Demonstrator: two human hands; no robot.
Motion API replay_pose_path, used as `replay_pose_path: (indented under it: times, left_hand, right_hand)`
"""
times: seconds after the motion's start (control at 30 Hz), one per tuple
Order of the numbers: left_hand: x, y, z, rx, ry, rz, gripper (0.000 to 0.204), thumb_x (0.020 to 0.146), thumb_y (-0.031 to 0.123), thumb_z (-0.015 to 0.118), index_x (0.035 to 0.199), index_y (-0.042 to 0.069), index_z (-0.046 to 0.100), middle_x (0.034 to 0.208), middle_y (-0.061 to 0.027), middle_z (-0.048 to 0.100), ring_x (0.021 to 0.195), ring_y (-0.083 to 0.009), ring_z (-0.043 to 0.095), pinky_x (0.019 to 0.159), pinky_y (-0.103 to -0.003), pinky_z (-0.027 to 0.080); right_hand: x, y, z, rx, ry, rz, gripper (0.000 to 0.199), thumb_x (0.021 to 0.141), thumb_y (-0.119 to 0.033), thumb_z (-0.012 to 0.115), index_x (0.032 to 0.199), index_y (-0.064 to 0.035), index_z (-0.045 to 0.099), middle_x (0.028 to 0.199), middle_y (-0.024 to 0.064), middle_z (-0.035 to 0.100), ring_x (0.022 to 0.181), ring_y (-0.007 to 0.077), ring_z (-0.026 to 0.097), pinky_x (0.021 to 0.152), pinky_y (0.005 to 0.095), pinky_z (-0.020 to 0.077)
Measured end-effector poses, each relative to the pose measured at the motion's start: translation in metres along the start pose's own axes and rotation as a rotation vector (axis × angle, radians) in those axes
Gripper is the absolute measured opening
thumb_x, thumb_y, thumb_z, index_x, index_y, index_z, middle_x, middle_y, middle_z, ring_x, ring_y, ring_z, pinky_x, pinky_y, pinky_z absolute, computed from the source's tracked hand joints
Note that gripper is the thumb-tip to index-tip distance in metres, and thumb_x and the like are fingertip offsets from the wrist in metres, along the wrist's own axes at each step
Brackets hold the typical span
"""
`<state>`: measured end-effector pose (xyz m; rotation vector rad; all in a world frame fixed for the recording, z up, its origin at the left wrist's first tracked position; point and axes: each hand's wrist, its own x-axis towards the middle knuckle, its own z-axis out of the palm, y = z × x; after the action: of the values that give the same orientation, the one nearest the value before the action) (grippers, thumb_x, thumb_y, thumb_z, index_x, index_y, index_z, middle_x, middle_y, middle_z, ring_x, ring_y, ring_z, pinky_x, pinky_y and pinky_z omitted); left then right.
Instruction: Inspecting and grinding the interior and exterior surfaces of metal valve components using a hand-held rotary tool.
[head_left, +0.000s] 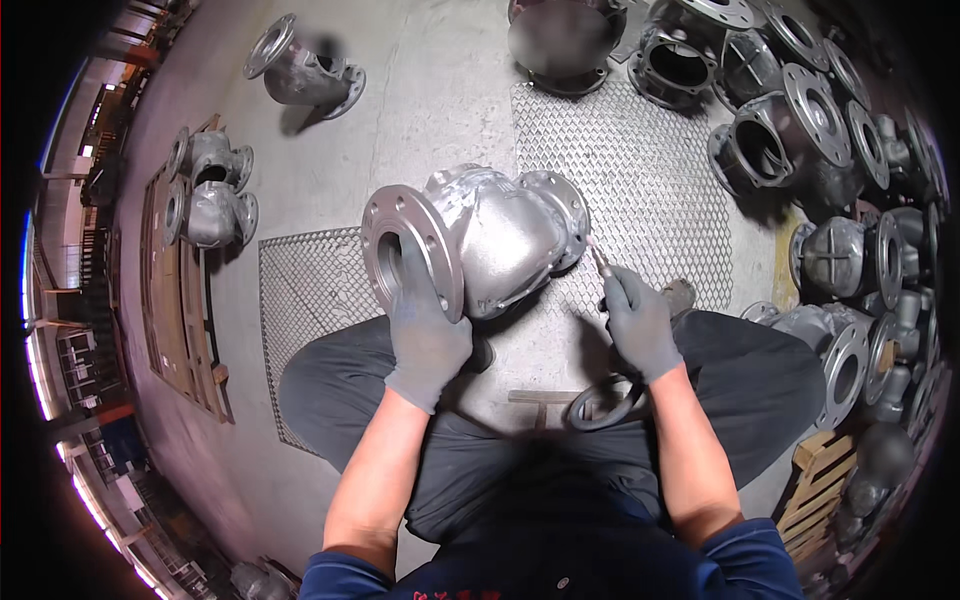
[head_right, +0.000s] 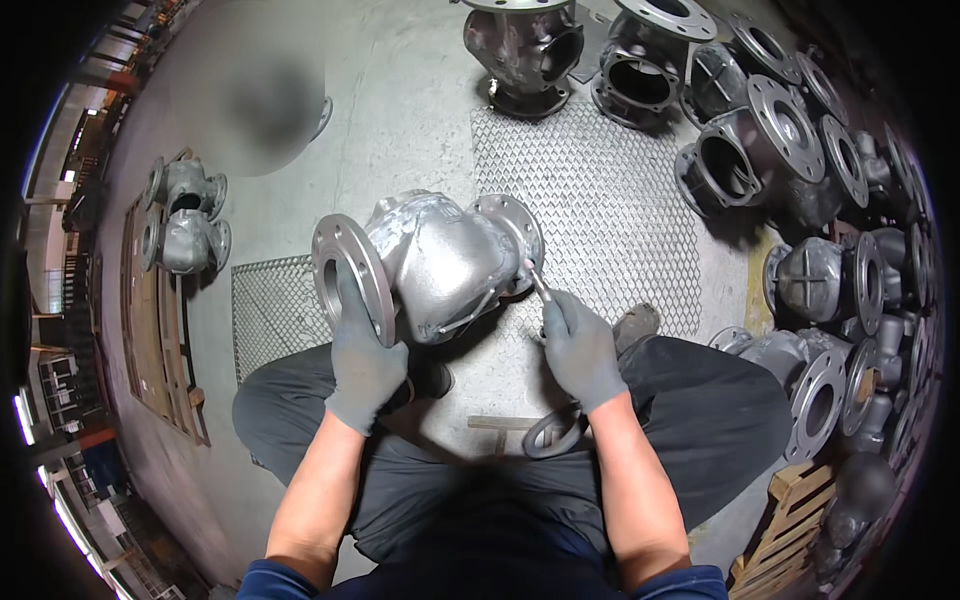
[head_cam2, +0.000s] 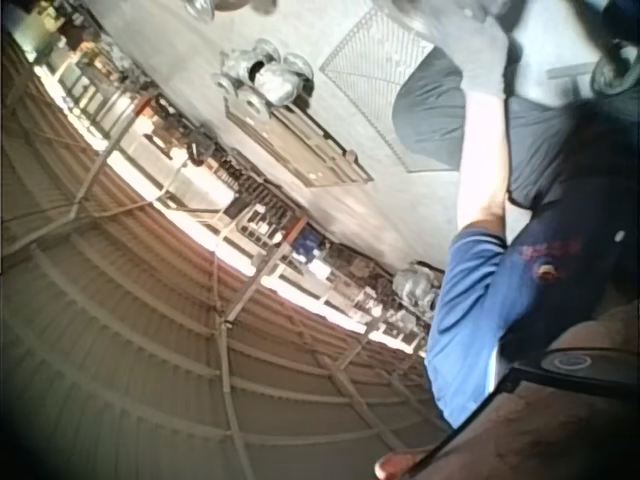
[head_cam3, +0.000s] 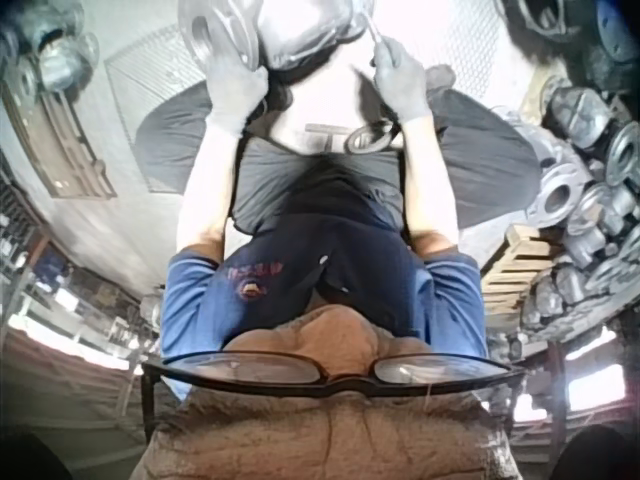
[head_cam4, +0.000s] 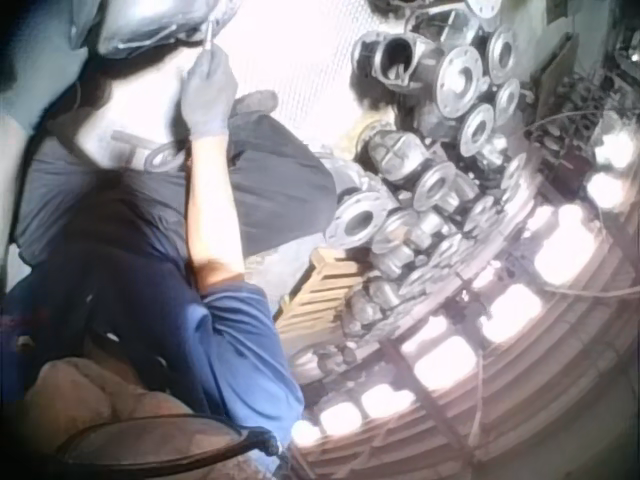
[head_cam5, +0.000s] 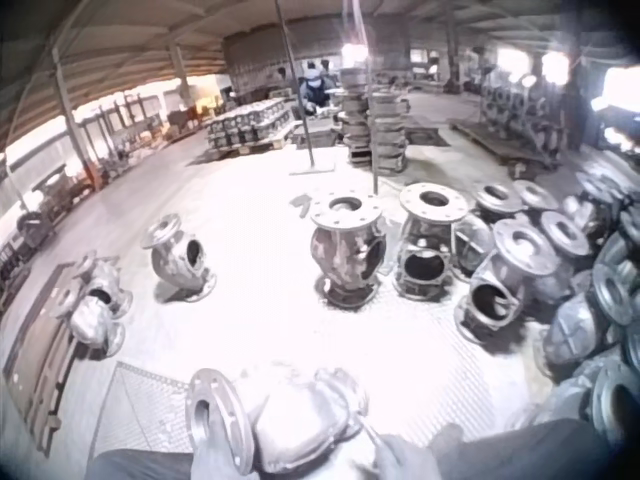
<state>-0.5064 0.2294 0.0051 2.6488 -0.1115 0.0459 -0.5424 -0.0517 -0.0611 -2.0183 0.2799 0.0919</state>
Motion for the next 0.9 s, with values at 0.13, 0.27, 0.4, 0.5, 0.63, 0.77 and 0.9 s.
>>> replay_pose_path:
  times: [0.13,0.27,0.4,0.5,0.63,0.77,0.9]
  left_hand:
    - [-0.007,0.005,0.0,-0.089,-0.055,-0.136,0.11,0.072,-0.003,0.068,0.167,-0.005,0.011,0.135,-0.038,0.058,0.12,-0.0547,0.061,0.102,-0.053,0.052]
    - [-0.02,0.013,-0.007,-0.142,-0.124,-0.436,0.113,0.071,0.001,0.068,0.167,-0.004,0.009,0.145,-0.0377,0.054,0.125,-0.0526,0.062,0.104,-0.05,0.052]
    - [-0.031,-0.007,-0.009,-0.149,0.034,-0.31,0.115,0.071,0.006,0.071,0.168,-0.002,0.011,0.147,-0.0359,0.054,0.127,-0.0496,0.063,0.105,-0.047,0.053]
    - [-0.023,-0.011,-0.015,-0.112,0.084,-0.283,0.115,0.07,0.004,0.071,0.17,-0.001,0.014,0.117,-0.0253,0.071,0.099,-0.0299,0.073,0.087,-0.037,0.058]
    - [-0.003,0.009,-0.027,-0.37,0.062,-0.472,0.109,0.071,0.002,0.068,0.168,-0.004,0.021,0.137,-0.0227,0.062,0.114,-0.0272,0.066,0.095,-0.036,0.056]
    - [0.006,-0.002,-0.019,-0.361,0.133,-0.437,0.103,0.073,0.002,0.065,0.166,-0.009,0.023,0.148,-0.0245,0.055,0.131,-0.0276,0.059,0.108,-0.032,0.048]
    - [0.006,-0.007,-0.014,-0.295,0.124,-0.441,0.105,0.074,0.005,0.066,0.167,-0.009,0.02,0.161,-0.03,0.044,0.151,-0.0369,0.045,0.124,-0.04,0.034]
  right_hand:
    - [0.008,0.004,-0.004,-0.056,0.02,-0.034,0.035,0.11,-0.027,0.059,0.125,0.0026,0.071,0.084,0.0155,0.074,0.075,0.0216,0.071,0.074,0.0371,0.055]
    - [0.004,0.001,-0.008,-0.043,-0.05,0.046,0.035,0.108,-0.028,0.053,0.124,-0.0013,0.069,0.102,0.0251,0.073,0.098,0.0444,0.071,0.088,0.0503,0.0541]
    - [0.0,0.014,-0.006,-0.109,-0.09,0.058,0.038,0.105,-0.025,0.052,0.13,0.0001,0.067,0.112,0.029,0.073,0.108,0.0481,0.069,0.097,0.0522,0.0536]
    - [0.001,0.029,0.002,-0.141,-0.113,0.107,0.043,0.102,-0.02,0.052,0.138,0.0013,0.062,0.118,0.0317,0.072,0.114,0.0496,0.067,0.103,0.0523,0.0528]
    - [0.012,0.027,0.006,-0.113,-0.263,0.232,0.054,0.098,-0.013,0.051,0.151,0.0,0.05,0.128,0.0327,0.068,0.119,0.0498,0.066,0.106,0.0536,0.0514]
    - [0.028,0.056,0.04,0.003,-0.215,0.171,0.058,0.098,-0.019,0.052,0.155,-0.0053,0.052,0.132,0.0304,0.068,0.123,0.045,0.067,0.107,0.0466,0.0509]
    - [0.054,0.063,0.055,-0.011,-0.182,0.094,0.056,0.098,-0.016,0.05,0.153,-0.0076,0.055,0.133,0.0261,0.069,0.123,0.045,0.066,0.107,0.0469,0.0513]
